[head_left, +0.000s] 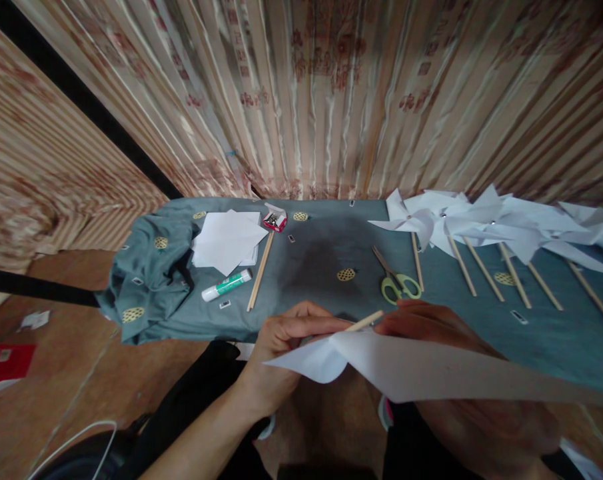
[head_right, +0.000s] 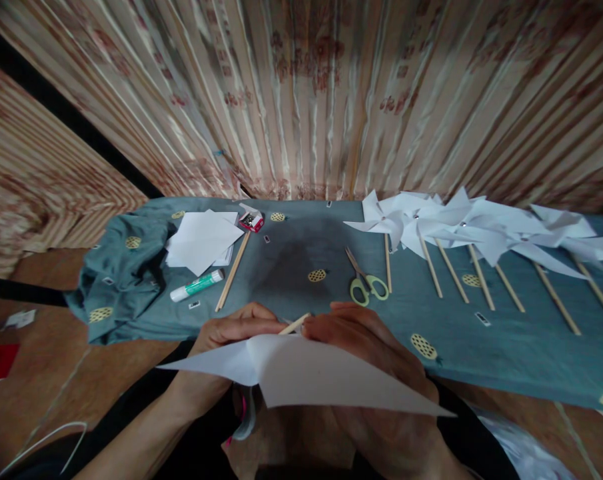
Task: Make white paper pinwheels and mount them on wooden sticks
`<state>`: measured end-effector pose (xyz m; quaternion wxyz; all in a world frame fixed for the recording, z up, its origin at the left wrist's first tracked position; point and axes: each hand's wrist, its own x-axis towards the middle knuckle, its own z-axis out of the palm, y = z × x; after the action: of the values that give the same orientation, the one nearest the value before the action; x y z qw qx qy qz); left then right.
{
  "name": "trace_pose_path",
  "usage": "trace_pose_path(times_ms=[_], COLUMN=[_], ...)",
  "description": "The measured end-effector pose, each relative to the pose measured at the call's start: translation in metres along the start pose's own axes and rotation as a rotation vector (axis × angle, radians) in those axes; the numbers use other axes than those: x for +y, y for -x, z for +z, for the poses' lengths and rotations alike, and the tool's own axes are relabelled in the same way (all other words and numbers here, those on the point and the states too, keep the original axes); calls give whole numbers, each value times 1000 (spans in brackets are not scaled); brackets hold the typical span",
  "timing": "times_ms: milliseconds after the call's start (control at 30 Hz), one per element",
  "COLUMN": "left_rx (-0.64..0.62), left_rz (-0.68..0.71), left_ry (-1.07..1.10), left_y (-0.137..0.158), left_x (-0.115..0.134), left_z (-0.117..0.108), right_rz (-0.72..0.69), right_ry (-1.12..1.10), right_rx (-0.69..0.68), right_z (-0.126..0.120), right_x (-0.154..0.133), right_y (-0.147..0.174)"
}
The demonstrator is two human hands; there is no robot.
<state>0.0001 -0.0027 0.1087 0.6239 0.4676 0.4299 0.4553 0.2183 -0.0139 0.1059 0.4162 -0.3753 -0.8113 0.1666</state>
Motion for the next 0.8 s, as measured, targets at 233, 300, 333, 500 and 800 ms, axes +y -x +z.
trace_pose_path(times_ms=[233,300,333,500,800], left_rx=[-15,-15,-12,23,34], left_rz=[-10,-28,-33,-56,-46], left_ry=[-37,-40,-40,-53,-97], left_y=[0,0,0,0,2], left_x=[1,-1,-3,-12,-14], left_z=[-4,-5,-5,-4,1], right_rz=[299,391,423,615,730], right_ry=[-82,-177,-224,-384,-529], right_rx=[230,228,223,170,14], right_z=[11,14,15,18,17], right_x=[-19,-18,-16,-5,5], right_y=[-10,-12,-14,-24,-27])
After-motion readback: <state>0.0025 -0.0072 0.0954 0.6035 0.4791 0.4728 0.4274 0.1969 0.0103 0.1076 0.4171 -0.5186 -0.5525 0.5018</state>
